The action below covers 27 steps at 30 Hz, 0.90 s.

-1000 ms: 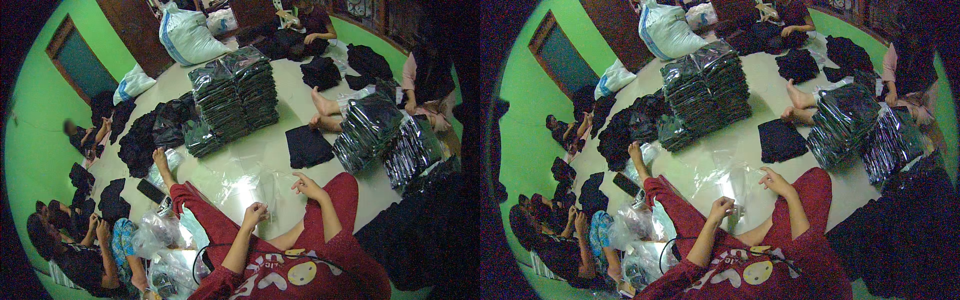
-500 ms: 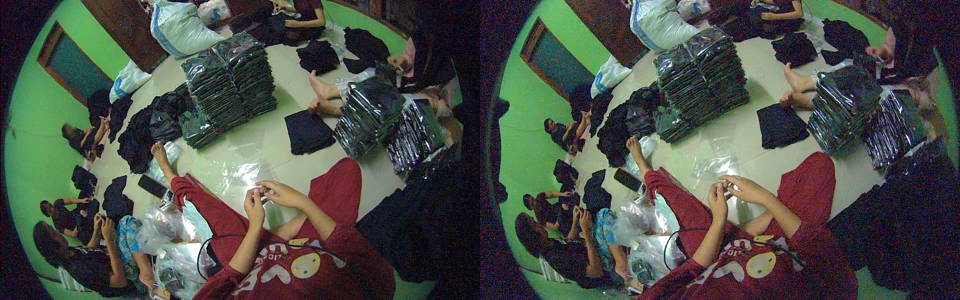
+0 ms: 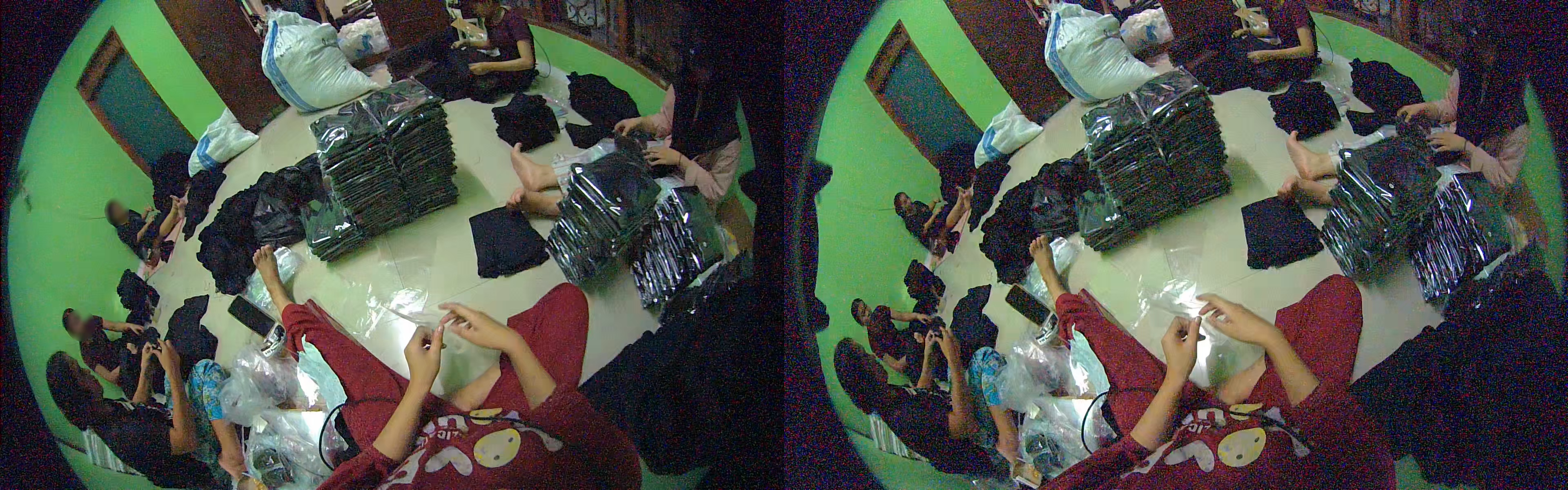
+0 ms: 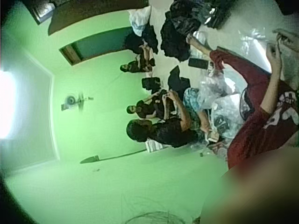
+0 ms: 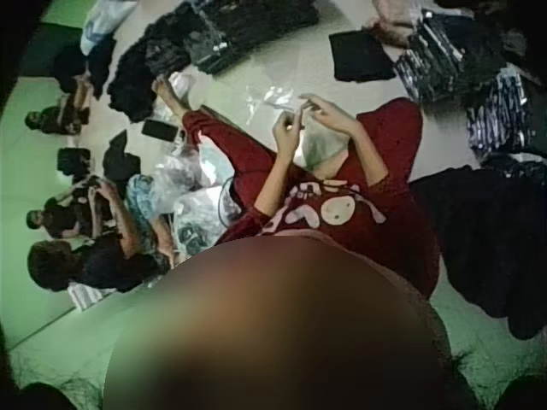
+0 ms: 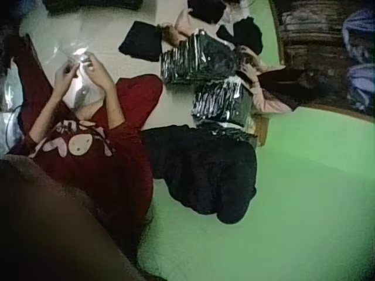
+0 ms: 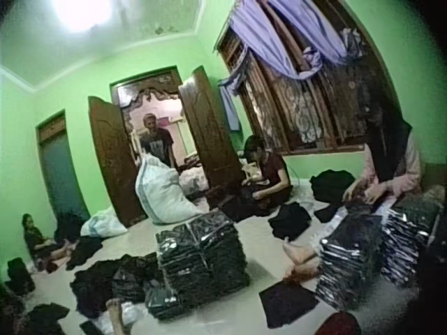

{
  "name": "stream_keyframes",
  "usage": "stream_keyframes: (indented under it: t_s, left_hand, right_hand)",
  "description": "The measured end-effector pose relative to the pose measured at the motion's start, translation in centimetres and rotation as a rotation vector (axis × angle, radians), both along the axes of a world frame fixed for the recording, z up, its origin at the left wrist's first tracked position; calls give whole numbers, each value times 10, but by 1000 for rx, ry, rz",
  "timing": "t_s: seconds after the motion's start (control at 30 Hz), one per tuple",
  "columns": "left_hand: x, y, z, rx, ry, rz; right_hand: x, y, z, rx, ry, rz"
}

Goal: The person sits on the floor and repeatedly folds dark garments, places them into clear plastic bags, and stacks the packaged items. Other people in the room perform similar packaging tasks.

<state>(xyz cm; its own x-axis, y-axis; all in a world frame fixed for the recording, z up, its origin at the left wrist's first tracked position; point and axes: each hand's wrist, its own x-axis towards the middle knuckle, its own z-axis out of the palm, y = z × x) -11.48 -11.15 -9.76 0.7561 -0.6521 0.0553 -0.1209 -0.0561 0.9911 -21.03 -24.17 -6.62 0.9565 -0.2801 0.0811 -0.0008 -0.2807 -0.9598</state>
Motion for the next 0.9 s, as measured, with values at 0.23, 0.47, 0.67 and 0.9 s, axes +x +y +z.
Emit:
stream_keyframes:
  t_s: [0.23,0.47,0.67,0.9]
  left_hand:
    - [4,8,11,-91,501,-95]
    - [7,7,10,172,72,-138]
    - [5,8,2,32,54,-175]
    - [3,7,3,-46,37,-270]
  right_hand:
    - [7,15,-1,-175,-53,46]
    - [3,13,1,-51,44,102]
    - [1,11,-5,-127,31,67]
    - [-1,3,-14,46,121,15]
